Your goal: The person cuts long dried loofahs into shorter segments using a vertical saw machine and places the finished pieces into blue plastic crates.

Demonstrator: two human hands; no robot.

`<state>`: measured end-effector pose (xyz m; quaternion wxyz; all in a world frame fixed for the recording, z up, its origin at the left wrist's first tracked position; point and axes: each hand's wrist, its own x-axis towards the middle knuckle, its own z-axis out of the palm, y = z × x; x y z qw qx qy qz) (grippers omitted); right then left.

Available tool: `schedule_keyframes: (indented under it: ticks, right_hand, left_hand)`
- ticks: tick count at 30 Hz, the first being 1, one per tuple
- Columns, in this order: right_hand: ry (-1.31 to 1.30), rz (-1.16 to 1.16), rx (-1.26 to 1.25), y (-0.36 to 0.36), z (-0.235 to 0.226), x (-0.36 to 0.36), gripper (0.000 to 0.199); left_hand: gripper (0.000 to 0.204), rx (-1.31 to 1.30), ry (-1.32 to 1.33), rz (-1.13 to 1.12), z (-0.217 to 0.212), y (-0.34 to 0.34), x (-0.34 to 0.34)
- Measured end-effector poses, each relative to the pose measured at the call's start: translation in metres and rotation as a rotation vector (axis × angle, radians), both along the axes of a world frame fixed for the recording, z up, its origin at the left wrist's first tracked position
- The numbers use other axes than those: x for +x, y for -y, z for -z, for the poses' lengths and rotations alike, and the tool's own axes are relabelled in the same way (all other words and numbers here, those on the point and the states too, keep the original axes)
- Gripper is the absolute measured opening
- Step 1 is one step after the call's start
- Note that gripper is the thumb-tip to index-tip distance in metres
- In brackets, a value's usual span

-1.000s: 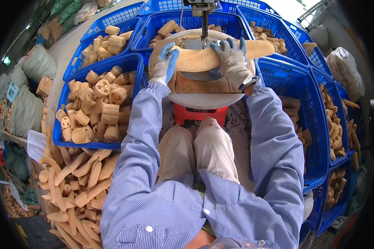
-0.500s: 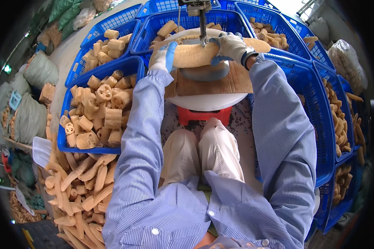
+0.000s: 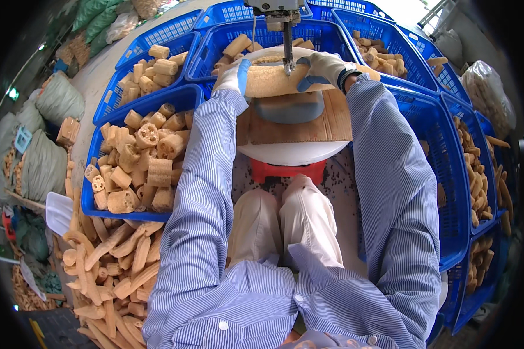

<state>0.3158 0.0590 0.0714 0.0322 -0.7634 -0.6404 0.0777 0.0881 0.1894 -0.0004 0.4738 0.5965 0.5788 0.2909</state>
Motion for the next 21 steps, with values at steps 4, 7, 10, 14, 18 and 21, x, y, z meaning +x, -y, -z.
schedule_keyframes:
  ticks: [4, 7, 10, 14, 18, 21]
  right_hand:
    - [-0.016, 0.05, -0.012, -0.006, -0.001, 0.006, 0.086]
    - [0.022, 0.066, 0.031, -0.007, -0.003, 0.0, 0.089]
    - [0.224, -0.02, 0.074, 0.004, 0.003, -0.005, 0.084]
    - [0.268, -0.233, 0.29, 0.04, 0.026, 0.008, 0.093]
    - [0.404, -0.075, 0.207, 0.108, 0.01, -0.028, 0.106]
    - [0.433, -0.115, 0.251, 0.115, 0.021, -0.04, 0.101]
  left_hand:
    - [0.067, -0.009, 0.048, 0.009, 0.0, -0.007, 0.0]
    - [0.065, -0.012, 0.157, 0.014, 0.0, -0.015, -0.015]
    - [0.064, 0.024, 0.564, 0.016, 0.003, 0.016, -0.039]
    - [0.069, 0.518, 0.932, -0.22, -0.016, 0.119, -0.093]
    - [0.099, 1.194, 0.67, -0.501, -0.082, 0.139, -0.13]
    - [0.102, 1.325, -0.628, -0.893, -0.113, 0.013, -0.192]
